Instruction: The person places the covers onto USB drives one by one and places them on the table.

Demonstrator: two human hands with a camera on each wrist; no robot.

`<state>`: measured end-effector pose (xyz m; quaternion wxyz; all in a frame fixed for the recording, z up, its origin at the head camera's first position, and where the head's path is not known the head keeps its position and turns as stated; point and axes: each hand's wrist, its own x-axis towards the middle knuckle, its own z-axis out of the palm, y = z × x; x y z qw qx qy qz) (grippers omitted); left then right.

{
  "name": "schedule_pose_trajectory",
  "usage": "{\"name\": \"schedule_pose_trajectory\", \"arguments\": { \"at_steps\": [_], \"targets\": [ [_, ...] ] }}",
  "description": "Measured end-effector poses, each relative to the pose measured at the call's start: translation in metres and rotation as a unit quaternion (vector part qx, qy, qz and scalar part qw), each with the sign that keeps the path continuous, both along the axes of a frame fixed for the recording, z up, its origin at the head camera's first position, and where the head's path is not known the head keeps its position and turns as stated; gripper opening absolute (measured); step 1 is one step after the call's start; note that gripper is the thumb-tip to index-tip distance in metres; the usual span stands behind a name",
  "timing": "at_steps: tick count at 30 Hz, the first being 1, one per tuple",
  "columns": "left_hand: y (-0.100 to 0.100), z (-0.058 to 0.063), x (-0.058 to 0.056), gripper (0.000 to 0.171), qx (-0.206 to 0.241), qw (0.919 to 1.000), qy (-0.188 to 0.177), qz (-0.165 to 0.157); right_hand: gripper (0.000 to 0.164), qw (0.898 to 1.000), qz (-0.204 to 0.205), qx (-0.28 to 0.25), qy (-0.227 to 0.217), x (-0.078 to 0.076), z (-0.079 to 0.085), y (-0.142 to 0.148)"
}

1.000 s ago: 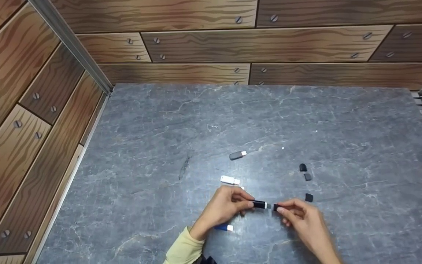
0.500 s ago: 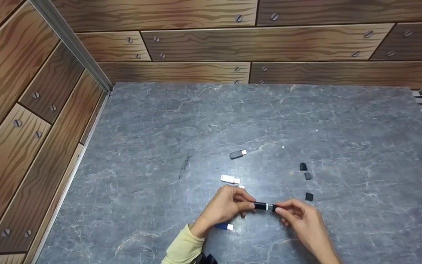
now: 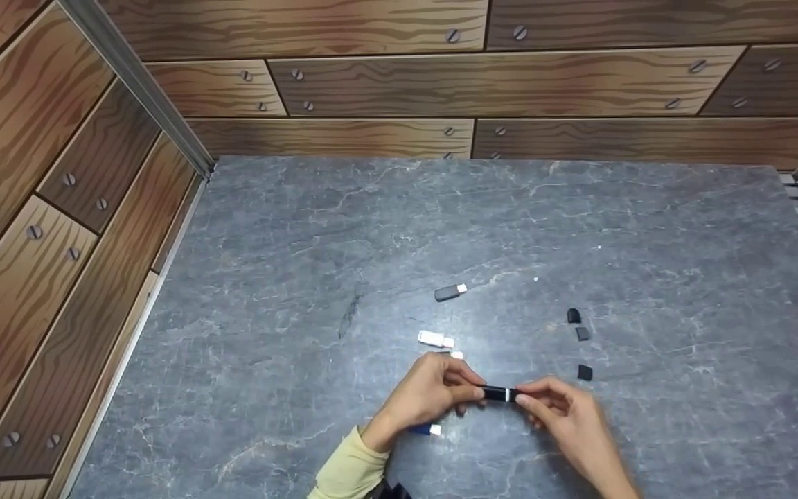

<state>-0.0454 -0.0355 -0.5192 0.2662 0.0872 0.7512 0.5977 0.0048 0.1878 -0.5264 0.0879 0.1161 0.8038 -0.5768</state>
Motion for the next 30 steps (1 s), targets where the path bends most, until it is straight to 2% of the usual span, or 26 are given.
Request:
{"name": "schedule_pose_trajectory", "arguments": {
  "at_steps": [11, 16, 22, 25, 30],
  "targets": [
    [0.0033, -0.0016, 0.0025, 0.007, 0.015, 0.9998, -0.010, 0.013, 0.016, 0.999, 0.003, -0.052, 0.010, 0.0019, -0.0016, -0.0001],
    [0.0067, -0.0035, 0.0044, 0.008, 0.027, 0.9992, -0.016, 0.025, 0.016, 0.997, -0.015, -0.070, -0.010, 0.0015, -0.0018, -0.0001],
    [0.0071, -0.0027, 0.0040, 0.010, 0.019, 0.9993, -0.009, 0.030, 0.016, 0.997, -0.033, -0.069, -0.033, -0.0017, -0.0010, -0.0029],
    [0.0070, -0.0015, 0.0030, 0.010, 0.009, 0.9996, 0.008, 0.025, 0.016, 0.997, -0.036, -0.061, -0.040, -0.0028, -0.0002, -0.0032],
    [0.0101, -0.0009, 0.0006, 0.015, -0.024, 0.9959, 0.087, 0.012, 0.015, 0.997, -0.040, -0.055, -0.043, -0.0069, 0.0013, -0.0025]
  ]
}}
